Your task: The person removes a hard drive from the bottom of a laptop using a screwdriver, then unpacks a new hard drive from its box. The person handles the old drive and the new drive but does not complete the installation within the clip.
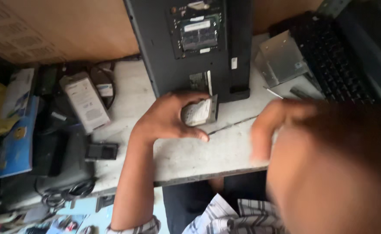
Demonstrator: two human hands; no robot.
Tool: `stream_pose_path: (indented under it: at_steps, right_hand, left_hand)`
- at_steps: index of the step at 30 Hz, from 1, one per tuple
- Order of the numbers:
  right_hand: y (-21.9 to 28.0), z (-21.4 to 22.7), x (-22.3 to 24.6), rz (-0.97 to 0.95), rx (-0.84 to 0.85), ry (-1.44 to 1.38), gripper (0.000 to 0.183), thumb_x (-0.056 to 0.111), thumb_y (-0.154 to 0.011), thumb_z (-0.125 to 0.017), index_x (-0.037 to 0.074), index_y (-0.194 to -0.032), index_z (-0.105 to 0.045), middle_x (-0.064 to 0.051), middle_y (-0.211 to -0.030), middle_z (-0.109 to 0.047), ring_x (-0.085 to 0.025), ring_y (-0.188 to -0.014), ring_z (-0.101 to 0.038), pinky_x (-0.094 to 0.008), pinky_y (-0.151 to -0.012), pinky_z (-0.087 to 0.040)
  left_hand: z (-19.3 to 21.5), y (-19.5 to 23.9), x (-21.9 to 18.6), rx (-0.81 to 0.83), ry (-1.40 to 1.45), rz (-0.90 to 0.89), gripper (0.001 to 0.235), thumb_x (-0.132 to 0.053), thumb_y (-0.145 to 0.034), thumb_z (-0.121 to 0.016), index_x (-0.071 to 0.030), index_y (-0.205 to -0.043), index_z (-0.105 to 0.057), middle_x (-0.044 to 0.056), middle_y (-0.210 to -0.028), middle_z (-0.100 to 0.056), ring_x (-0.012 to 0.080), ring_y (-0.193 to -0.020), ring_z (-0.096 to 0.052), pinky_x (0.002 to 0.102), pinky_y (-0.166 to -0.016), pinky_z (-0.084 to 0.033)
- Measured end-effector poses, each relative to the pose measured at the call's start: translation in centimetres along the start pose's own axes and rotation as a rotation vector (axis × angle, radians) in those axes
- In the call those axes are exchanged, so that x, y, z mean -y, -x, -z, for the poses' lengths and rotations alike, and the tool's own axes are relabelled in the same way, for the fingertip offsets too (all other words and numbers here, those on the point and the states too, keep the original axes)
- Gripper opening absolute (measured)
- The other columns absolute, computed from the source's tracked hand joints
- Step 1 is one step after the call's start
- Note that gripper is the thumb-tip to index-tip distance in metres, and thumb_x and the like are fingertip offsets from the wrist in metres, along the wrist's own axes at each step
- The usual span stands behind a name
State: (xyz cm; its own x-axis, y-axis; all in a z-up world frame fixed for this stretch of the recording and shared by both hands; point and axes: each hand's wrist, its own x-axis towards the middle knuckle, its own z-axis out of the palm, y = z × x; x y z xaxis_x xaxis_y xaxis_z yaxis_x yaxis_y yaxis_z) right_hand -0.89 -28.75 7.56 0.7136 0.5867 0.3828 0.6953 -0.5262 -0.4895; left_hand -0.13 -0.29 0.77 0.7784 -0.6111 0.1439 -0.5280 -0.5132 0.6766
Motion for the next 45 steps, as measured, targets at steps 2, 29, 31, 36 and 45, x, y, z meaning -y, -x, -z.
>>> stream_pose_path:
  at_steps: [2, 29, 31, 36, 45]
  right_hand:
    - [1.1, 1.6, -0.4, -0.053, 0.052, 0.109, 0.039, 0.048, -0.082, -0.076, 0.014, -0.102, -0.077, -0.003, -0.092, -0.077, -0.018, -0.082, -0.074, -0.035, -0.074, -0.058]
    - [12.8, -13.5, -3.9, -0.241, -0.472, -0.321, 0.021, 0.012, -0.101, -0.065, 0.000, -0.117, -0.067, -0.004, -0.091, -0.069, -0.006, -0.075, -0.061, -0.020, -0.066, -0.050]
    - [12.4, -14.7, -2.7, -0.296, -0.443, -0.538, 0.025, 0.010, -0.101, -0.063, -0.003, -0.122, -0.065, -0.002, -0.087, -0.067, -0.004, -0.072, -0.056, -0.019, -0.063, -0.045]
    - [10.9, -14.6, -1.2, -0.397, -0.405, -0.565, 0.032, 0.008, -0.098, -0.062, -0.001, -0.129, -0.068, -0.001, -0.081, -0.065, -0.002, -0.065, -0.048, -0.018, -0.058, -0.041]
    - [10.1, -14.4, -0.6, -0.370, -0.382, -0.470, 0.031, 0.008, -0.098, -0.063, -0.001, -0.126, -0.069, -0.004, -0.092, -0.072, -0.007, -0.073, -0.059, -0.022, -0.065, -0.049]
  left_hand:
    - [0.4, -0.4, -0.4, 0.034, -0.047, -0.009, 0.097, -0.049, -0.052, -0.096, -0.008, -0.134, -0.064, 0.016, -0.129, -0.071, 0.0321, -0.118, -0.068, 0.038, -0.100, -0.050]
    - [-0.4, -0.4, -2.4, -0.085, -0.264, 0.183, 0.097, -0.063, -0.068, -0.084, -0.003, -0.137, -0.051, 0.026, -0.091, -0.073, 0.0457, -0.090, -0.071, 0.052, -0.082, -0.054]
    - [-0.5, -0.5, -2.3, -0.111, -0.291, 0.174, 0.100, -0.064, -0.068, -0.084, -0.001, -0.138, -0.049, 0.027, -0.090, -0.073, 0.0460, -0.088, -0.071, 0.052, -0.082, -0.055]
    - [-0.7, -0.8, -2.2, -0.155, -0.334, 0.168, 0.106, -0.065, -0.067, -0.084, 0.002, -0.140, -0.045, 0.027, -0.088, -0.073, 0.0463, -0.086, -0.071, 0.052, -0.080, -0.056]
    - [-1.0, -0.8, -2.6, -0.275, -0.323, 0.119, 0.109, -0.066, -0.063, -0.086, 0.001, -0.139, -0.046, 0.027, -0.084, -0.072, 0.0487, -0.083, -0.071, 0.053, -0.073, -0.056]
